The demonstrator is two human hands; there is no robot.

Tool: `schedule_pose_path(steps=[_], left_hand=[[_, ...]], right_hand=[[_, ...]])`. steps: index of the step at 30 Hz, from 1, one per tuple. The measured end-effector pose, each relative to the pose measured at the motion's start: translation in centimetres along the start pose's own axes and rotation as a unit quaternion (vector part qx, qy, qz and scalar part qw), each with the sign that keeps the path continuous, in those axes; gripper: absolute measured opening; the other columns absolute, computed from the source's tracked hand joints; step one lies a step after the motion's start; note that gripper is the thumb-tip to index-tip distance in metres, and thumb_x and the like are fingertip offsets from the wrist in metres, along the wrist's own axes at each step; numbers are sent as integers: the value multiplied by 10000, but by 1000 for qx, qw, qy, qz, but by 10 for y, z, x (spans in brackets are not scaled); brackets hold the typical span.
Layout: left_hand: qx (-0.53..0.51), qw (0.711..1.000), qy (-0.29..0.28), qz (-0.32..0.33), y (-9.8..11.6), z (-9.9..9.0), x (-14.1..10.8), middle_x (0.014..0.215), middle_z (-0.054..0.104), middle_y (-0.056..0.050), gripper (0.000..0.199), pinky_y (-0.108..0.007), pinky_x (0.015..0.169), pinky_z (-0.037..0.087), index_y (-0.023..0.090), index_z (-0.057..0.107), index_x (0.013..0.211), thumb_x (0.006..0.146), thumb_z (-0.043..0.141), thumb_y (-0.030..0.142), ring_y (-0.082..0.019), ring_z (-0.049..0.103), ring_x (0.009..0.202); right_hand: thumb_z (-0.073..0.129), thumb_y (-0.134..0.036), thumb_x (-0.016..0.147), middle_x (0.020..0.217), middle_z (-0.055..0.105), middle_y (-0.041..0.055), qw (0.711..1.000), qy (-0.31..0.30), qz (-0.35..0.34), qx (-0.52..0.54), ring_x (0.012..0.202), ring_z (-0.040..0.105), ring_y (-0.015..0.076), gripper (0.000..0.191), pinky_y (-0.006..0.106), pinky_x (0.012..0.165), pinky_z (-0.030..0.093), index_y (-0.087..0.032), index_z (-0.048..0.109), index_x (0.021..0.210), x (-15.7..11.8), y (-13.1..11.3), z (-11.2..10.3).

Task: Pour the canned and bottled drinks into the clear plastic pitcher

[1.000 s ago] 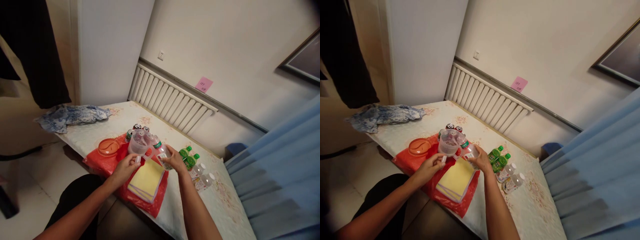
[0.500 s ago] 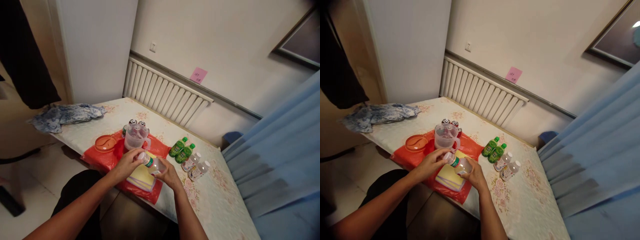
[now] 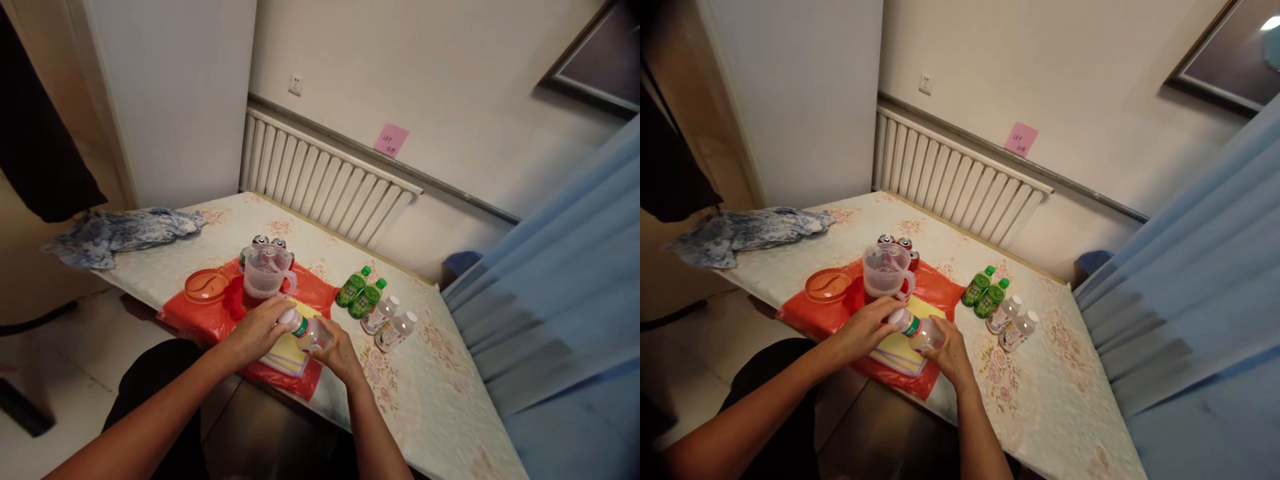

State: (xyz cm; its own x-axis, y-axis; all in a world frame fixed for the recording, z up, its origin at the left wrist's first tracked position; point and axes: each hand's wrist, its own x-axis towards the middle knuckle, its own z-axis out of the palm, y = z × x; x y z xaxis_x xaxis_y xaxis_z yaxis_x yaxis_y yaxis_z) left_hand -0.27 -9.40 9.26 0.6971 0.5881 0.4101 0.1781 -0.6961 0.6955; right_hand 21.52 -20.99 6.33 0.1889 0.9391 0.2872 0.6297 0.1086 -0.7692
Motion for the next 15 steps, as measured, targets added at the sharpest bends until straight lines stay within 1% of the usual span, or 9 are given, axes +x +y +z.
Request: schedule_pose_path(steps=[3,5,7,9,11,12,14,15], left_hand=[[-20,1000,3,7,2,5,4,1248,643,-105,427,-402,1055,441,193,620,1278,859,546,232,-251,575,1176],[-35,999,9,1,4,8,8,1261,639,-108,450,-404,1048,444,193,605,1305,861,563,254,-256,578,1161],[-52,998,14,-12,4,13,11,1252,637,-116,515,-395,990,477,184,564,1354,847,589,274,-248,608,1068],[-68,997,27,-27,0,19,12,1234,631,-118,584,-368,896,512,176,511,1399,831,600,276,-212,623,919],[-71,995,45,-45,-10,29,11,1197,632,-110,586,-341,823,520,176,496,1400,828,587,265,-178,608,810],[-66,995,47,-56,-17,36,10,1172,637,-103,549,-335,816,518,179,513,1376,836,573,260,-173,606,796],[-44,995,28,-82,-34,53,6,1068,660,-92,435,-335,801,516,169,584,1274,850,555,261,-182,615,781],[-32,995,13,-92,-44,62,4,1034,668,-90,379,-344,818,516,168,614,1216,853,549,255,-192,625,795]], right_hand=[[918,-368,561,1258,681,111,999,10,26,32,1174,626,326,757,463,1044,471,-221,671,1261,-4,4,2],[921,-388,554,1267,679,107,997,13,43,62,1193,618,330,770,465,1059,460,-223,670,1263,-7,9,3],[922,-394,549,1284,673,96,993,9,60,103,1221,604,335,789,473,1076,444,-231,659,1275,-8,14,2],[910,-389,571,1294,671,78,985,4,72,156,1234,599,332,789,480,1080,441,-243,636,1296,-7,22,1],[890,-374,600,1304,667,65,975,9,73,211,1239,599,322,772,480,1076,447,-249,614,1310,-2,30,-1],[883,-362,607,1312,663,63,969,19,72,234,1245,596,317,764,477,1078,447,-248,607,1310,3,34,-1],[879,-332,595,1318,656,71,959,50,76,269,1247,595,316,764,479,1074,453,-233,599,1299,14,42,0],[877,-319,583,1308,661,80,953,69,83,282,1236,602,320,770,485,1062,463,-222,594,1292,22,45,0]])
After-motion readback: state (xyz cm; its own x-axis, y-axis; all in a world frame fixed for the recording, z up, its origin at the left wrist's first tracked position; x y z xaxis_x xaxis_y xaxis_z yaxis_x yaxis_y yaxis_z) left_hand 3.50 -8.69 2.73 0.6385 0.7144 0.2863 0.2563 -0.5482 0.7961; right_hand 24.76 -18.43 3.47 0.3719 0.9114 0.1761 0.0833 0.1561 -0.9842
